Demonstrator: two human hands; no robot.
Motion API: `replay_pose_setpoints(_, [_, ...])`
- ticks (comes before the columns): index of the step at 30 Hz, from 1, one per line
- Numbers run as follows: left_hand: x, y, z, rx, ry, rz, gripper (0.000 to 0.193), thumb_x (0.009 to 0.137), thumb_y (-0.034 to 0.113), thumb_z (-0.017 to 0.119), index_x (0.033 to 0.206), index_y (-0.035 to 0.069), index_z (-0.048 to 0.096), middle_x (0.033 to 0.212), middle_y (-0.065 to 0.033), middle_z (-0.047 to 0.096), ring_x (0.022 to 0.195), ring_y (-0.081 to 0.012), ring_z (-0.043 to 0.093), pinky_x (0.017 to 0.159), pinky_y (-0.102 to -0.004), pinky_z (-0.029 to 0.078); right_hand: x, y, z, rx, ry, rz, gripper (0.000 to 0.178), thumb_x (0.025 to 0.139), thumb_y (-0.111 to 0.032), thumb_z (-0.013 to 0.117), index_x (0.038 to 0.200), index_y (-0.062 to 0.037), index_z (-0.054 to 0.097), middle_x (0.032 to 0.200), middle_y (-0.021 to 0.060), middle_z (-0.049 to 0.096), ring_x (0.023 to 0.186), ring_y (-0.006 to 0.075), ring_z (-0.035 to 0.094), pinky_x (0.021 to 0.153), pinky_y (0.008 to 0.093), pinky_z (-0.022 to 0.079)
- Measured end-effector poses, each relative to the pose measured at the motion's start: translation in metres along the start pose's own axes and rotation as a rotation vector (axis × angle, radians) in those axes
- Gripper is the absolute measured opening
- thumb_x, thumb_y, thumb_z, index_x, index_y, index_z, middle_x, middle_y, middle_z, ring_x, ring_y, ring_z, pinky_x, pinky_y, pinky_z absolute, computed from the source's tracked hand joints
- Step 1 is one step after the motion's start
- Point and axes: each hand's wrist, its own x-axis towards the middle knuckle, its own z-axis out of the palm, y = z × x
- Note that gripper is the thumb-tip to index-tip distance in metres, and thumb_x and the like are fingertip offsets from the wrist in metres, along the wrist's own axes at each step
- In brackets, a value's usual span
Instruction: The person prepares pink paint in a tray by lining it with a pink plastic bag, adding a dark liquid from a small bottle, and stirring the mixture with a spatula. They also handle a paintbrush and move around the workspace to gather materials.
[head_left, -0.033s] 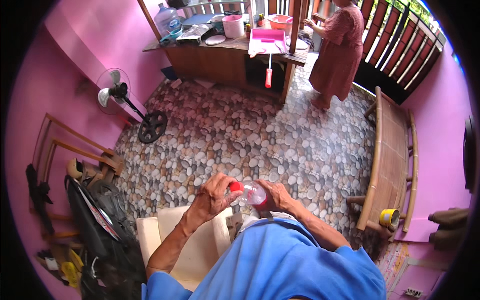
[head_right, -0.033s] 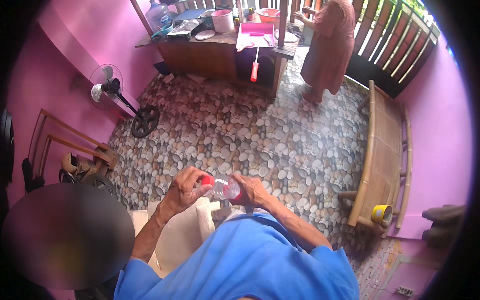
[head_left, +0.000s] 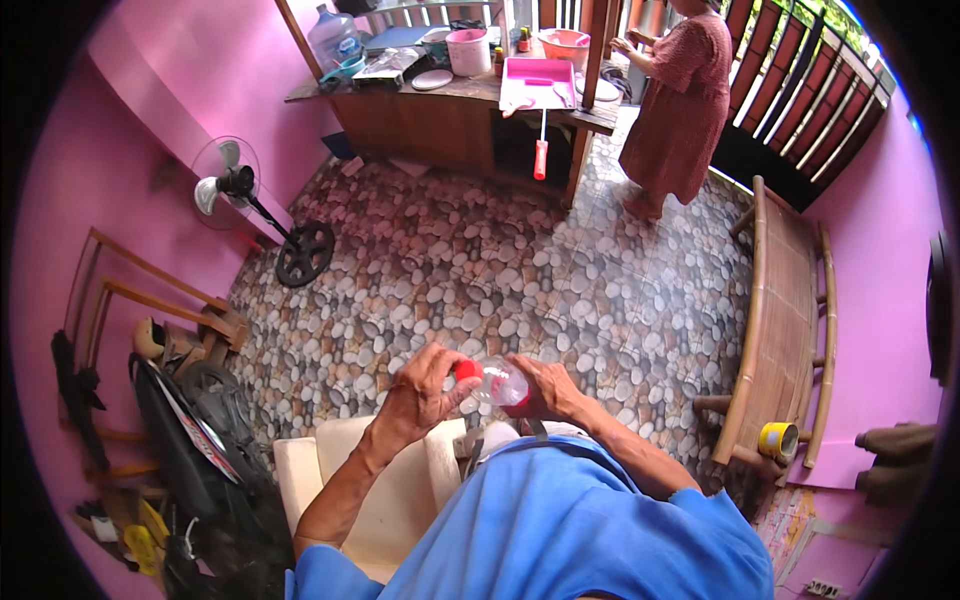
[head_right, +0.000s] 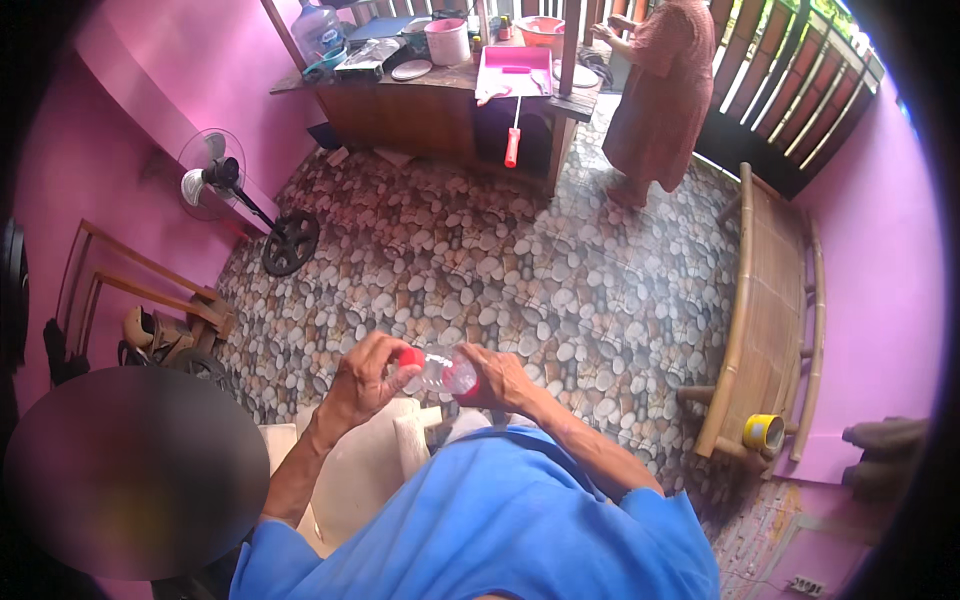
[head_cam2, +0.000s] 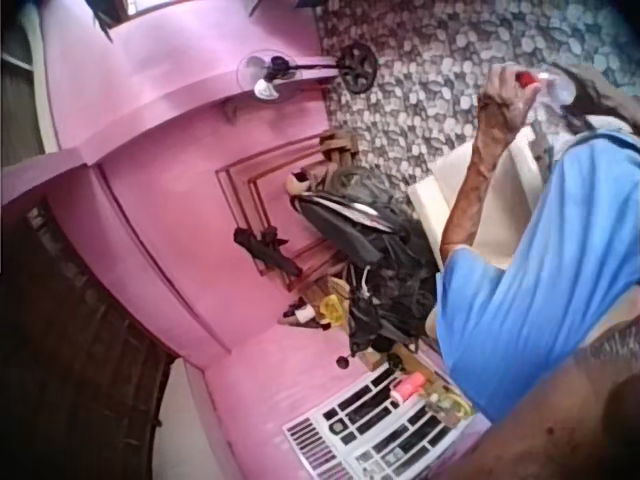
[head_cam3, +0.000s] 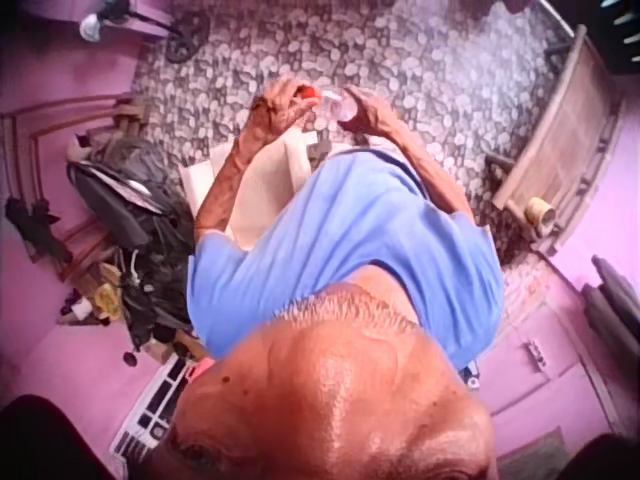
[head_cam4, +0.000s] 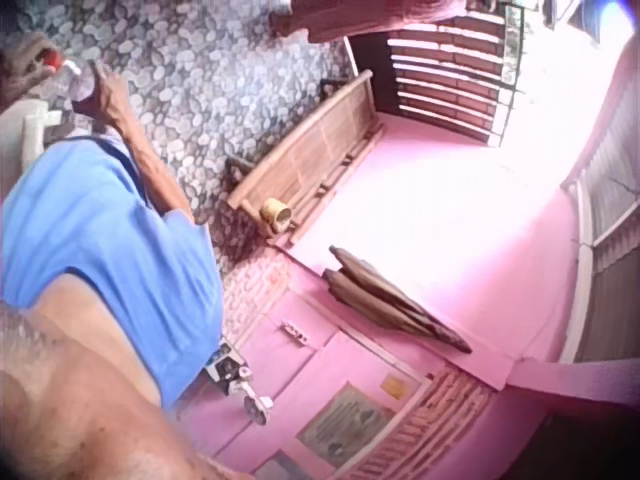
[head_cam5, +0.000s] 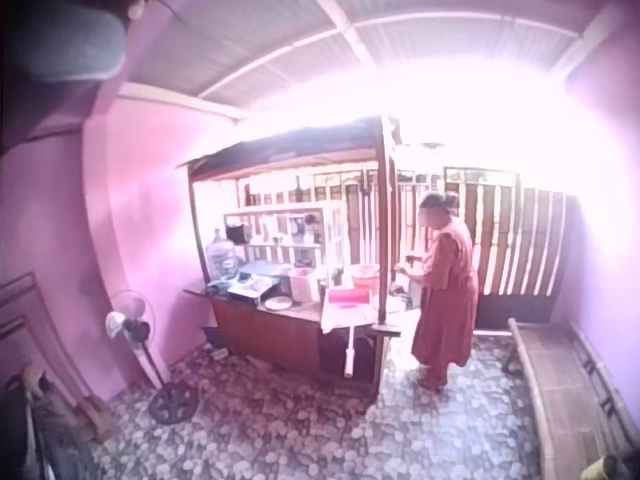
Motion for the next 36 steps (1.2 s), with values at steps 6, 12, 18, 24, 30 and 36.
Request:
replay_pose_setpoints(6, [0.110, -0.078, -0.033, 0.045, 0.182, -0.213, 0.038, 0.085, 0.037, 0.061, 0.085, 0.000, 0.055, 0.076, -0.0131, 0.055, 0.068, -0.0269, 0.059, 0.060, -0.0362, 0.048, 0.148, 0.015, -0.044, -0.022, 0.072, -0.042, 0.066, 0.063, -0.027, 0.074, 0.118, -0.0037, 0.045, 0.102, 0.0188, 0.060, 0.091, 0.0363, 0.060, 0.074, 0.0426, 0.050])
replay_pose_setpoints(12, [0.217, -0.190, -0.046, 0.135, 0.083, -0.245, 0.036, 0.087, 0.034, 0.056, 0.077, 0.000, 0.047, 0.075, -0.0194, 0.053, 0.067, -0.0376, 0.054, 0.061, -0.0453, 0.042, 0.276, 0.056, -0.064, -0.059, 0.220, -0.070, 0.061, 0.065, -0.028, 0.072, 0.113, -0.0029, 0.046, 0.102, 0.0188, 0.059, 0.088, 0.0362, 0.061, 0.072, 0.0412, 0.051])
replay_pose_setpoints(18, [0.338, -0.284, -0.081, 0.280, 0.051, -0.176, 0.041, 0.088, 0.036, 0.051, 0.069, -0.001, 0.050, 0.064, -0.0222, 0.053, 0.065, -0.0396, 0.056, 0.058, -0.0477, 0.042, 0.402, 0.073, -0.099, -0.145, 0.291, 0.054, 0.063, 0.063, -0.028, 0.074, 0.116, -0.0059, 0.047, 0.104, 0.0170, 0.060, 0.091, 0.0342, 0.061, 0.074, 0.0410, 0.051])
replay_pose_setpoints(24, [0.435, -0.337, -0.099, 0.304, 0.035, -0.234, 0.048, 0.087, 0.039, 0.051, 0.060, 0.000, 0.053, 0.057, -0.0223, 0.054, 0.061, -0.0405, 0.058, 0.057, -0.0481, 0.044, 0.488, 0.093, -0.121, -0.143, 0.427, 0.148, 0.074, 0.057, -0.026, 0.079, 0.119, -0.0035, 0.044, 0.109, 0.0167, 0.058, 0.094, 0.0334, 0.060, 0.078, 0.0390, 0.050])
replay_pose_setpoints(30, [0.524, -0.388, -0.097, 0.337, 0.008, -0.272, 0.044, 0.085, 0.039, 0.055, 0.065, 0.000, 0.058, 0.065, -0.0191, 0.058, 0.064, -0.0361, 0.059, 0.060, -0.0438, 0.046, 0.569, 0.137, -0.146, -0.147, 0.446, 0.164, 0.074, 0.057, -0.027, 0.080, 0.118, -0.0036, 0.045, 0.110, 0.0158, 0.057, 0.094, 0.0318, 0.060, 0.077, 0.0392, 0.050])
replay_pose_setpoints(36, [0.618, -0.439, -0.091, -0.010, 0.082, -0.169, 0.021, 0.078, 0.022, 0.067, 0.076, 0.002, 0.061, 0.073, -0.0113, 0.059, 0.068, -0.0270, 0.060, 0.060, -0.0356, 0.046, 0.653, 0.200, -0.186, -0.131, 0.451, 0.114, 0.073, 0.057, -0.024, 0.078, 0.119, -0.0042, 0.044, 0.106, 0.0143, 0.058, 0.092, 0.0315, 0.060, 0.075, 0.0399, 0.050])
